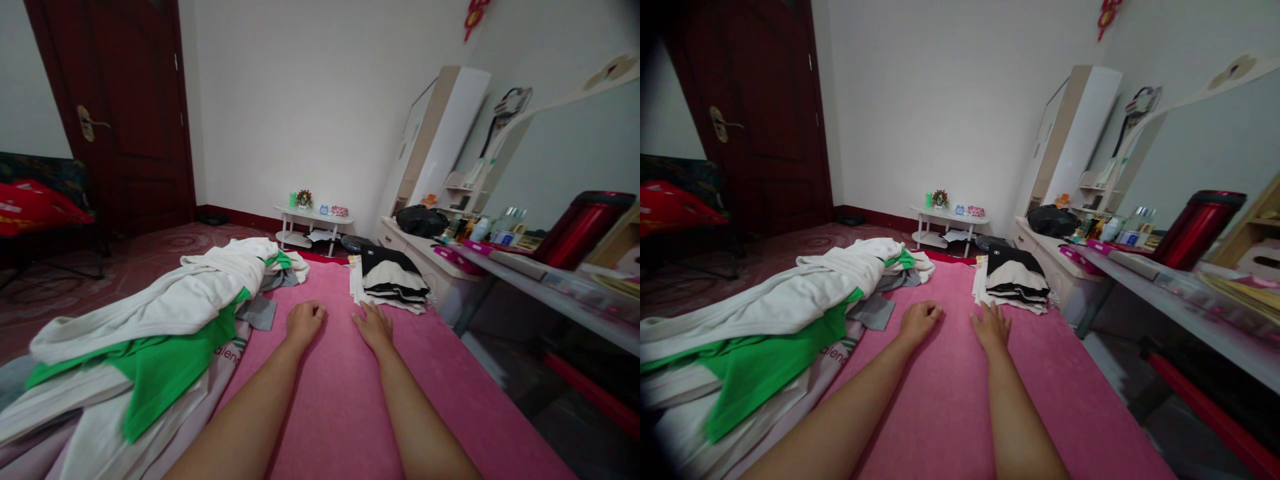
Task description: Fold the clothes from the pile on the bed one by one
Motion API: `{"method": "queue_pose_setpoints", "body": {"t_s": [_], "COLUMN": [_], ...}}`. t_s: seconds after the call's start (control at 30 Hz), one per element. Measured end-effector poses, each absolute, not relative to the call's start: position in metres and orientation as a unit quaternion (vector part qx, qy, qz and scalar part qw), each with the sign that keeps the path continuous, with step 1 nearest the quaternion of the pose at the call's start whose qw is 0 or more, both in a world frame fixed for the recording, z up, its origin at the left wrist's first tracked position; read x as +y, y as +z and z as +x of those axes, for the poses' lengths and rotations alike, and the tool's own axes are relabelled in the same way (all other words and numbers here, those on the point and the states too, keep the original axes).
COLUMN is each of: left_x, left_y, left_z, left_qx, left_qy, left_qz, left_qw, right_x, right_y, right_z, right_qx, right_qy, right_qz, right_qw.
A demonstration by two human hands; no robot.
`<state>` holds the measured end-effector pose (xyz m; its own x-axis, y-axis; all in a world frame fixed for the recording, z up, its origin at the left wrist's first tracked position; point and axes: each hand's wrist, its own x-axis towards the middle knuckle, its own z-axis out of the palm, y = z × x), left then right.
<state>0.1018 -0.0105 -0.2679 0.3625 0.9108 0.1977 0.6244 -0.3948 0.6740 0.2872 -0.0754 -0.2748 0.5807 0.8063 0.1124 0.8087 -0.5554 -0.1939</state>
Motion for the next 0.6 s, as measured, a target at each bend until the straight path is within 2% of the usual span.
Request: {"method": "queue_pose_setpoints", "body": {"t_s": [0.37, 0.6], "left_x": [-0.007, -0.014], "left_y": [-0.27, -0.27], "left_z": [0.1, 0.101], "left_qx": [0.483, 0.434], "left_qy": [0.269, 0.249], "left_qz": [0.8, 0.845], "left_qw": [0.234, 0.187], "right_x": [-0.07, -0.073], "right_y": [-0.279, -0.279], "right_z": [0.288, 0.272], "right_qx": [-0.459, -0.456], "right_qy": [-0.014, -0.024], "right_qz": [-0.885, -0.888], "right_qw": [0.077, 0.043]}}
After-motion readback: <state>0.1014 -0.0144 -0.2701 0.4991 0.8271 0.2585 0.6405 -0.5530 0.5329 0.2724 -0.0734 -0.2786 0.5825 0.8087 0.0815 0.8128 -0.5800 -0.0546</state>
